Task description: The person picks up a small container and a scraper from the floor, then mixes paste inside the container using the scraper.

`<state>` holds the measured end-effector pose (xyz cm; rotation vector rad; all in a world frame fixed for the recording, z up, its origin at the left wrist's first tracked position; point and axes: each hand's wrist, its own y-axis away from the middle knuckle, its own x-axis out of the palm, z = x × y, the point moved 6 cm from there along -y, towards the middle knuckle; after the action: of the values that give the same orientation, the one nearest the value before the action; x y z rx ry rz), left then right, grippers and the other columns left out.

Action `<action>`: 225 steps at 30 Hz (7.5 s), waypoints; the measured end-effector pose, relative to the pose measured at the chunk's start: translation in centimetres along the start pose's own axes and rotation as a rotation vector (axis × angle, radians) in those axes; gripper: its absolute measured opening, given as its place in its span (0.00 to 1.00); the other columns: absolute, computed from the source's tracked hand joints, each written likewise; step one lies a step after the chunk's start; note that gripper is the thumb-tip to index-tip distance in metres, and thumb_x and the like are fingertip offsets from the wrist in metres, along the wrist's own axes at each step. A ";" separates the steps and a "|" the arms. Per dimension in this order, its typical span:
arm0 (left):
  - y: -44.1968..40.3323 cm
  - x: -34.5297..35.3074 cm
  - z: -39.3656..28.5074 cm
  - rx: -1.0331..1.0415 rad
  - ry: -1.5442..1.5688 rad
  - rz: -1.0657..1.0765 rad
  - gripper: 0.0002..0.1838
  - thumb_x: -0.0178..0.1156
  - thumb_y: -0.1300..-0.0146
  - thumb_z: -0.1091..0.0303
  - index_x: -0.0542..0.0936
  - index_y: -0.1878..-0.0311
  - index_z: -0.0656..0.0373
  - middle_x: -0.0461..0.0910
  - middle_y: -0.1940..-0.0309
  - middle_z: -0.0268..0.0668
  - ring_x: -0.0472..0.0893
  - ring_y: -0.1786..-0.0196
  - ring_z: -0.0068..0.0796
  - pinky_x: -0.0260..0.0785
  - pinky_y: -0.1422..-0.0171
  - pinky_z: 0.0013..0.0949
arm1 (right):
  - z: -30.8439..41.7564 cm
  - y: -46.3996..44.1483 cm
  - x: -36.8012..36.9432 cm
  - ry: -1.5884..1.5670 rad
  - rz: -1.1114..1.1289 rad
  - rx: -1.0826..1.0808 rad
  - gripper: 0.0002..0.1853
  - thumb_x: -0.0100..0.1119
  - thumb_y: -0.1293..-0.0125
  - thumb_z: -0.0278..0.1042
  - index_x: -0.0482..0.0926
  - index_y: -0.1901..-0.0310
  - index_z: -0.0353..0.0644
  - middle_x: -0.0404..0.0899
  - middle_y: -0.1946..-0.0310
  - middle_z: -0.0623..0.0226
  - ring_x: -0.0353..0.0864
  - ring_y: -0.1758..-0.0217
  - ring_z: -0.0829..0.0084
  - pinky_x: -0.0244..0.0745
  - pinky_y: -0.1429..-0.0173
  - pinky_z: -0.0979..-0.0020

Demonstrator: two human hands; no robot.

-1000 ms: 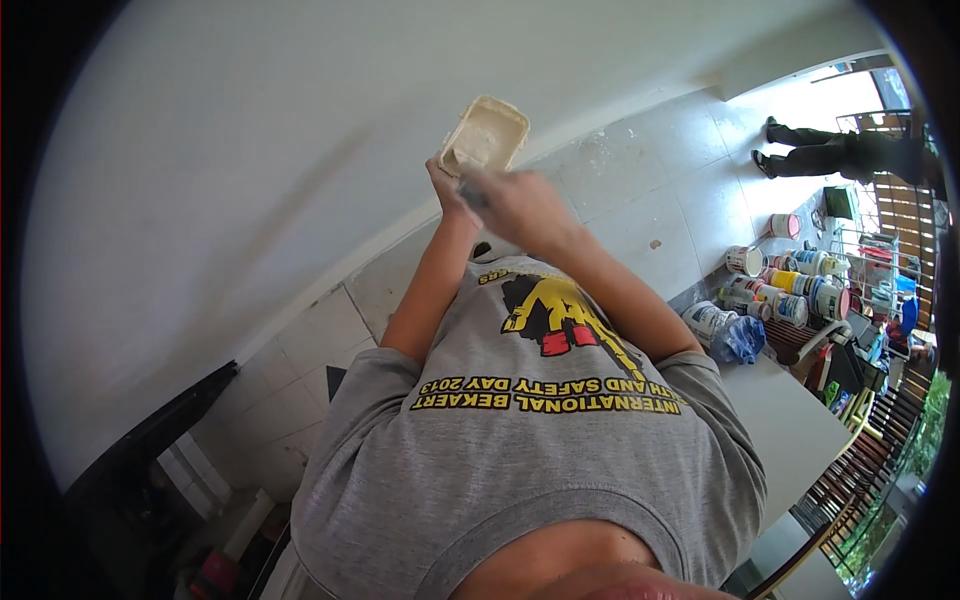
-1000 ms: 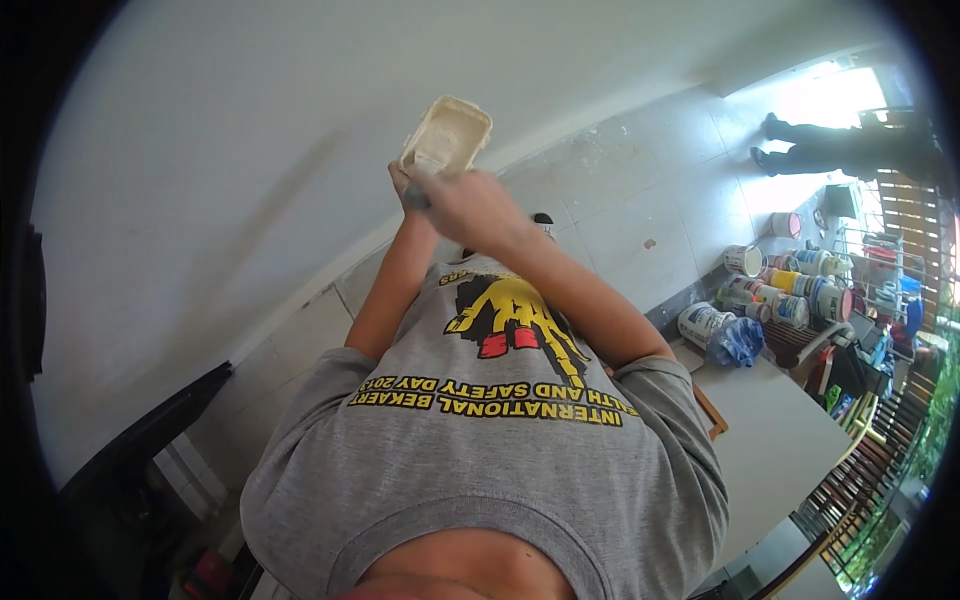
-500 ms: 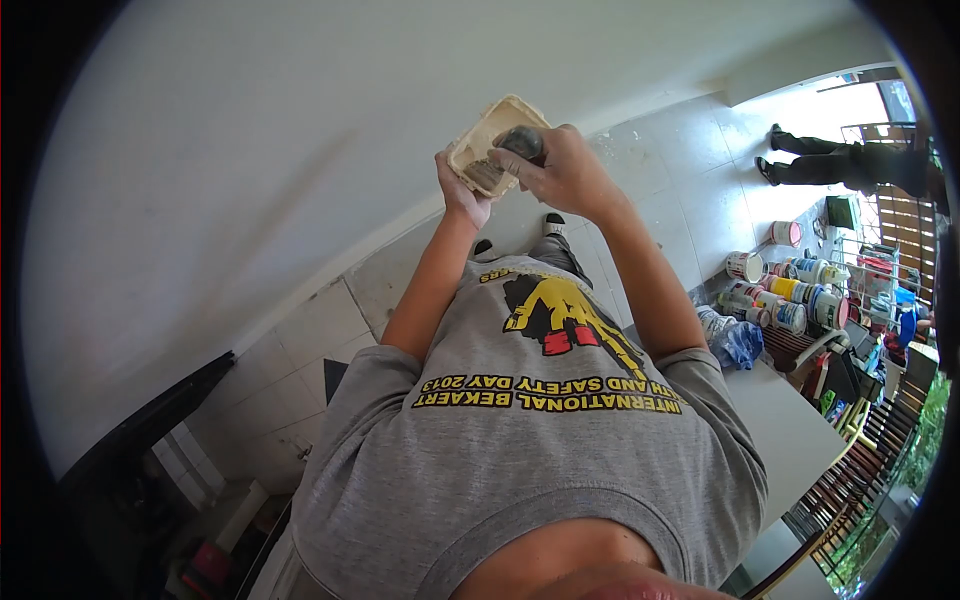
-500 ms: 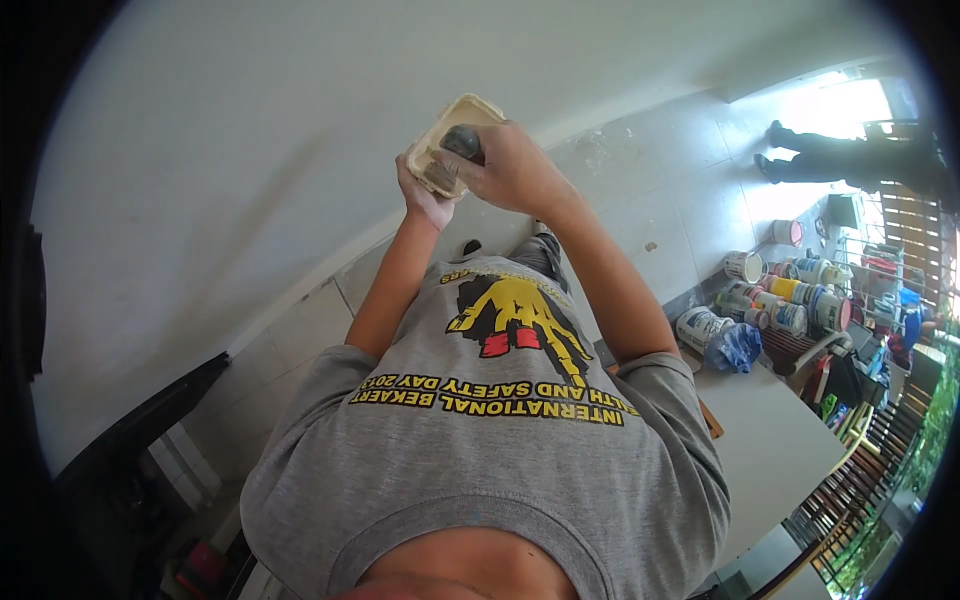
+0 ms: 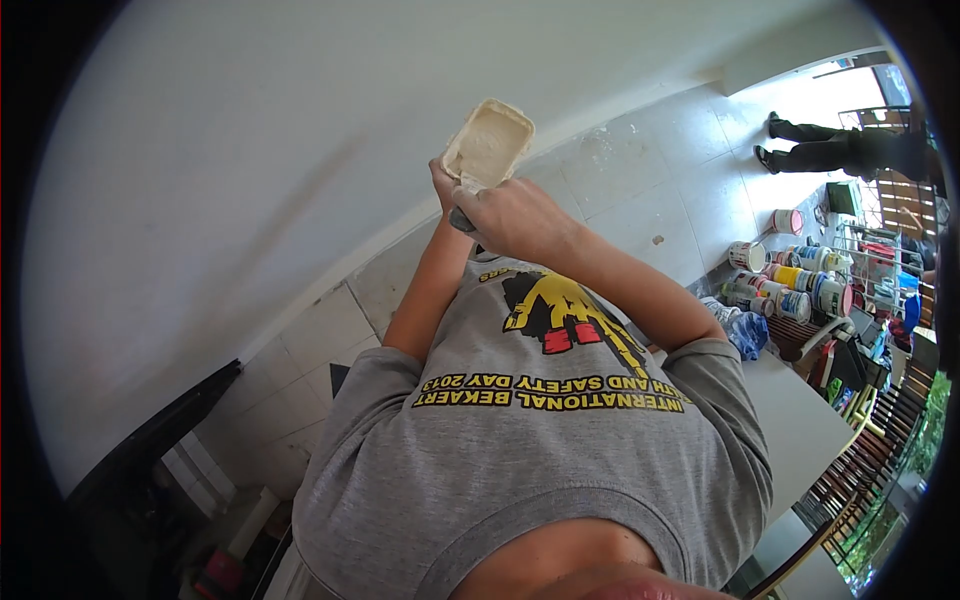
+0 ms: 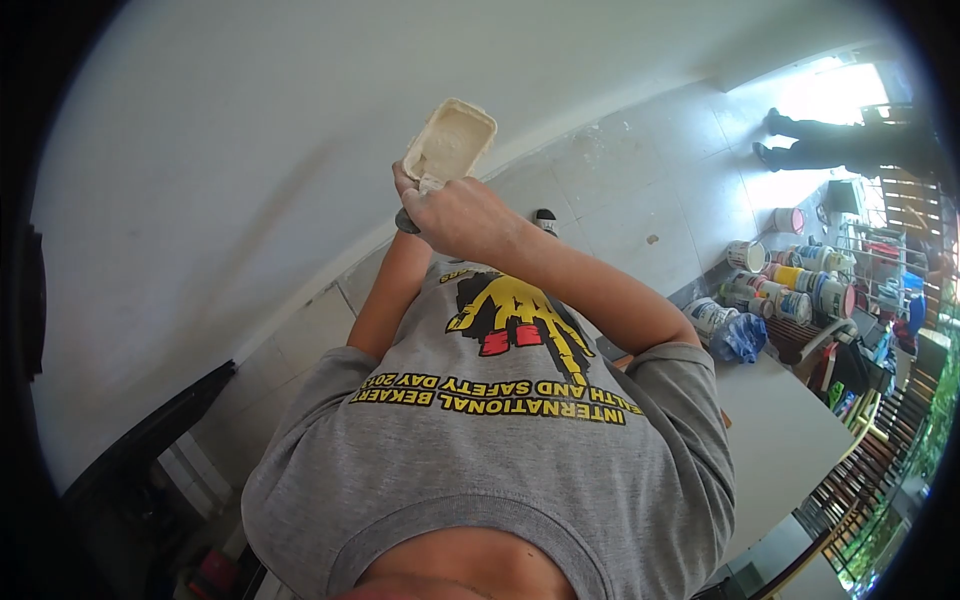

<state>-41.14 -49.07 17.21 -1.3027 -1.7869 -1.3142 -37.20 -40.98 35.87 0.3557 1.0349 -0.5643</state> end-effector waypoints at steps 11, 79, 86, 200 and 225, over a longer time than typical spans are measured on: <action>-0.9 -1.0 -1.4 0.162 -0.018 -0.123 0.33 0.34 0.32 0.43 0.74 0.35 0.53 0.80 0.47 0.39 0.82 0.48 0.41 0.81 0.49 0.50 | -2.0 2.0 0.2 -0.100 -0.248 -0.064 0.18 0.62 0.36 0.31 0.74 0.48 0.34 0.84 0.74 0.52 0.85 0.70 0.47 0.81 0.64 0.53; -1.5 -0.7 0.9 -0.013 -0.039 0.110 0.32 0.38 0.33 0.35 0.77 0.39 0.43 0.78 0.42 0.30 0.78 0.40 0.33 0.75 0.44 0.47 | -1.3 -0.1 2.6 -0.009 -0.321 0.023 0.25 0.62 0.38 0.28 0.73 0.38 0.37 0.85 0.67 0.53 0.86 0.71 0.53 0.80 0.69 0.55; 1.6 1.2 -0.9 0.020 -0.174 -0.204 0.39 0.32 0.34 0.35 0.72 0.29 0.46 0.76 0.36 0.35 0.75 0.34 0.36 0.72 0.33 0.46 | -5.8 2.8 -4.0 -0.505 -0.697 0.106 0.10 0.66 0.30 0.31 0.84 0.51 0.36 0.88 0.71 0.58 0.86 0.72 0.77 0.79 0.65 0.73; 10.2 -4.5 -6.0 0.440 0.206 -0.202 0.34 0.46 0.30 0.37 0.74 0.32 0.51 0.81 0.42 0.41 0.73 0.77 0.35 0.58 0.83 0.27 | -29.0 -11.9 0.1 -0.636 -0.081 0.404 0.28 0.64 0.30 0.57 0.79 0.40 0.41 0.81 0.78 0.62 0.81 0.80 0.72 0.75 0.74 0.74; 10.7 -4.2 -5.3 0.376 0.207 -0.104 0.30 0.48 0.29 0.41 0.76 0.34 0.51 0.80 0.42 0.44 0.76 0.73 0.31 0.62 0.79 0.30 | -46.8 13.1 25.8 -0.489 0.541 1.028 0.26 0.54 0.26 0.55 0.76 0.44 0.36 0.87 0.61 0.52 0.88 0.72 0.61 0.82 0.74 0.58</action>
<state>-30.27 -55.10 19.61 -0.8500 -1.8612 -1.0553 -52.33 -12.63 -8.77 1.2846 0.0783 -0.6080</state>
